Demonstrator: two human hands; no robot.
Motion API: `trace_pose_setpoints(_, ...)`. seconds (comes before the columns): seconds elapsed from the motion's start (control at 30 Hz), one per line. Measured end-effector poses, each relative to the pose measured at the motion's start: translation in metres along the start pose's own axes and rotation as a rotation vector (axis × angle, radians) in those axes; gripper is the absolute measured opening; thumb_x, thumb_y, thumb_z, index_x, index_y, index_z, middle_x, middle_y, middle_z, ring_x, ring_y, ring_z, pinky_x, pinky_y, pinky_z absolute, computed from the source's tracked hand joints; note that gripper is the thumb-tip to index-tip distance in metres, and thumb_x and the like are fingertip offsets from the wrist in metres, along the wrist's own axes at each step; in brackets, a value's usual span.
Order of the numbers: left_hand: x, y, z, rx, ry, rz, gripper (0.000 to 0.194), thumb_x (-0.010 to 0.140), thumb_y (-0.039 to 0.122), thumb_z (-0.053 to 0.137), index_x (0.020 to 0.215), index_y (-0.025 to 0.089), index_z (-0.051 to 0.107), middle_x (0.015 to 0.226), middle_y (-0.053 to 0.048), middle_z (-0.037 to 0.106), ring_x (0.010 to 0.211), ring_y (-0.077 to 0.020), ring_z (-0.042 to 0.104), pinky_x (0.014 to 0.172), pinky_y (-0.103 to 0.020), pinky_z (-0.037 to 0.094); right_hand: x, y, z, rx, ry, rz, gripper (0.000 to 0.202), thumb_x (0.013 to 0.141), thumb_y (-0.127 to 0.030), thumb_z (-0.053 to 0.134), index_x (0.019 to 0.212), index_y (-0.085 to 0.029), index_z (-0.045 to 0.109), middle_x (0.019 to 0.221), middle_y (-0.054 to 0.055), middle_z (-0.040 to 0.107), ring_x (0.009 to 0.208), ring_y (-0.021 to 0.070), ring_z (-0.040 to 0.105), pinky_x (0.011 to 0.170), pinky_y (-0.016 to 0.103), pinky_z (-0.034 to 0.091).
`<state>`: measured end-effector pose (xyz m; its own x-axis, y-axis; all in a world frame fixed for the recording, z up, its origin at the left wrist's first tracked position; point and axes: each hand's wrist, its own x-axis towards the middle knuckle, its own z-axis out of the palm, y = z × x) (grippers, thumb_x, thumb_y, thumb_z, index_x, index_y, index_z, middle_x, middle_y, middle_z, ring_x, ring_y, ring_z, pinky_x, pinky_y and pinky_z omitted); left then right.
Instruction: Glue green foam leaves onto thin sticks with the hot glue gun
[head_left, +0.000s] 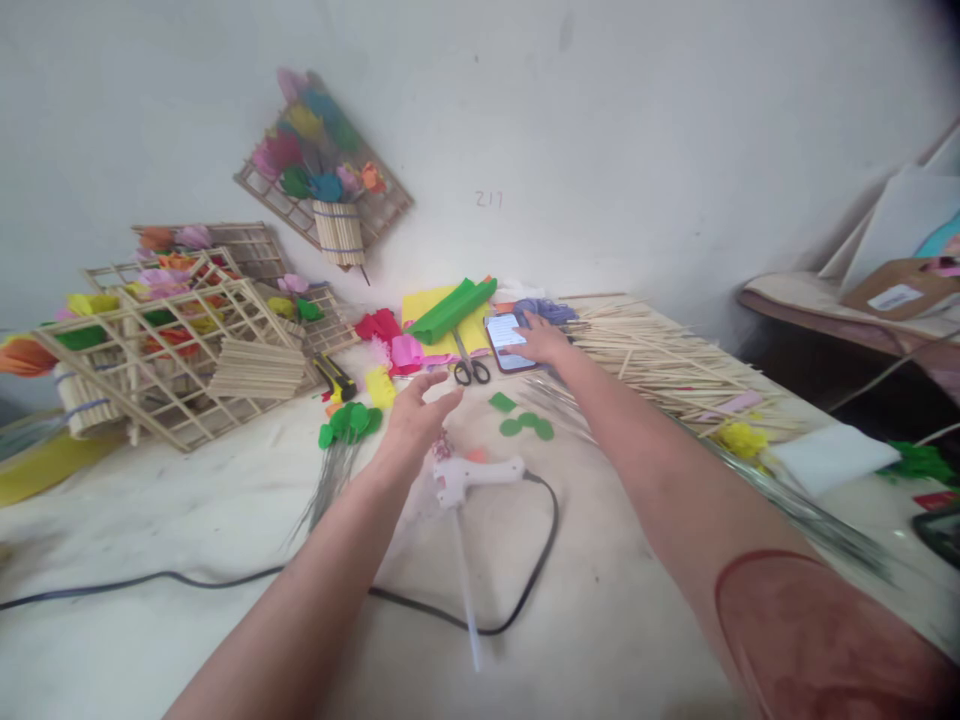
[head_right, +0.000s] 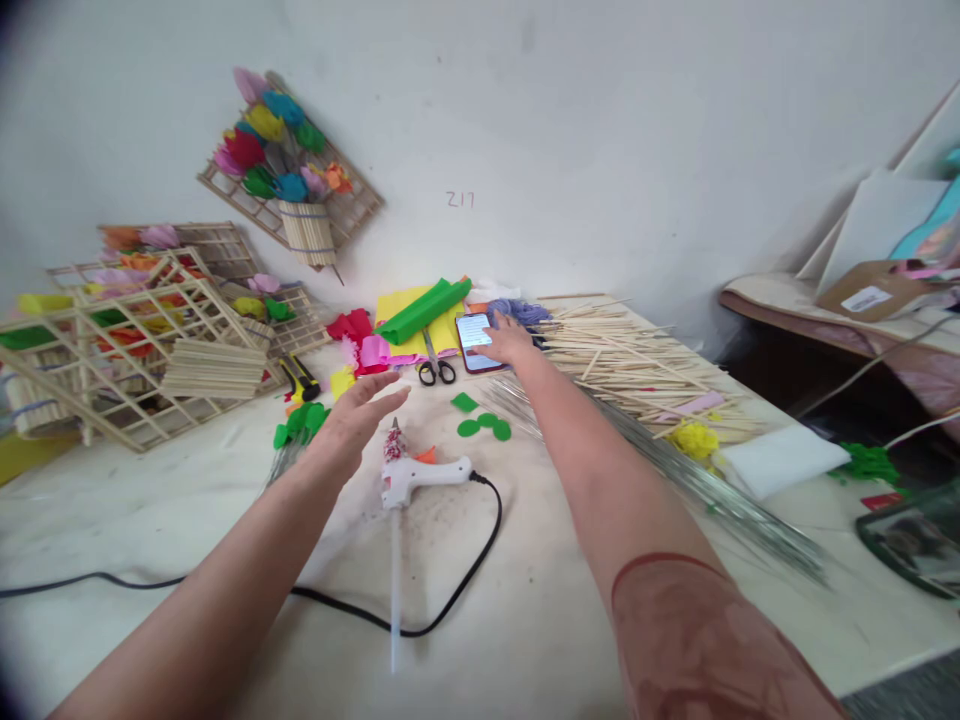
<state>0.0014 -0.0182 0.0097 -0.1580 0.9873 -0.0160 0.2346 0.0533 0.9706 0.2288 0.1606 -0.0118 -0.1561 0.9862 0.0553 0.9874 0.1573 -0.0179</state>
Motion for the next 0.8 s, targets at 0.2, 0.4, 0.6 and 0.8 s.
trace_pose_setpoints(0.2,0.000,0.000,0.000,-0.018,0.006,0.009,0.052,0.061,0.042,0.069,0.107,0.021,0.062,0.083,-0.006,0.064,0.088,-0.0246,0.059,0.074,-0.033,0.044,-0.006,0.003,-0.001,0.020,0.080,0.016,0.071,0.078,-0.065,0.039,0.136,-0.023,0.040,0.151,0.009,0.014,0.133,0.0331,0.023,0.104,0.045,0.025)
trace_pose_setpoints(0.4,0.002,-0.002,0.002,-0.050,0.000,0.052,0.035,0.060,0.041,0.068,0.088,0.020,0.063,0.086,-0.006,0.065,0.089,-0.0229,0.059,0.076,-0.032,0.043,-0.019,0.012,0.003,0.018,0.231,0.044,0.048,0.082,-0.041,0.044,0.123,-0.018,0.056,0.143,0.009,0.036,0.122,0.0296,0.041,0.100,0.040,0.032)
trace_pose_setpoints(0.6,0.007,-0.006,0.003,-0.092,-0.057,0.104,0.028,0.061,0.040,0.066,0.056,0.018,0.048,0.100,-0.008,0.065,0.107,-0.0231,0.053,0.089,-0.033,0.037,-0.032,0.019,0.007,-0.004,0.282,0.038,0.038,0.080,-0.023,0.042,0.109,-0.017,0.066,0.123,0.008,0.056,0.110,0.0252,0.051,0.095,0.034,0.037)
trace_pose_setpoints(0.8,0.005,-0.005,0.004,-0.092,-0.064,0.090,0.027,0.057,0.040,0.067,0.058,0.017,0.052,0.104,-0.009,0.064,0.092,-0.0220,0.058,0.081,-0.033,0.042,-0.032,0.013,0.015,-0.008,0.168,-0.019,0.047,0.084,-0.037,0.041,0.125,-0.019,0.055,0.144,0.008,0.034,0.123,0.0291,0.038,0.101,0.038,0.030)
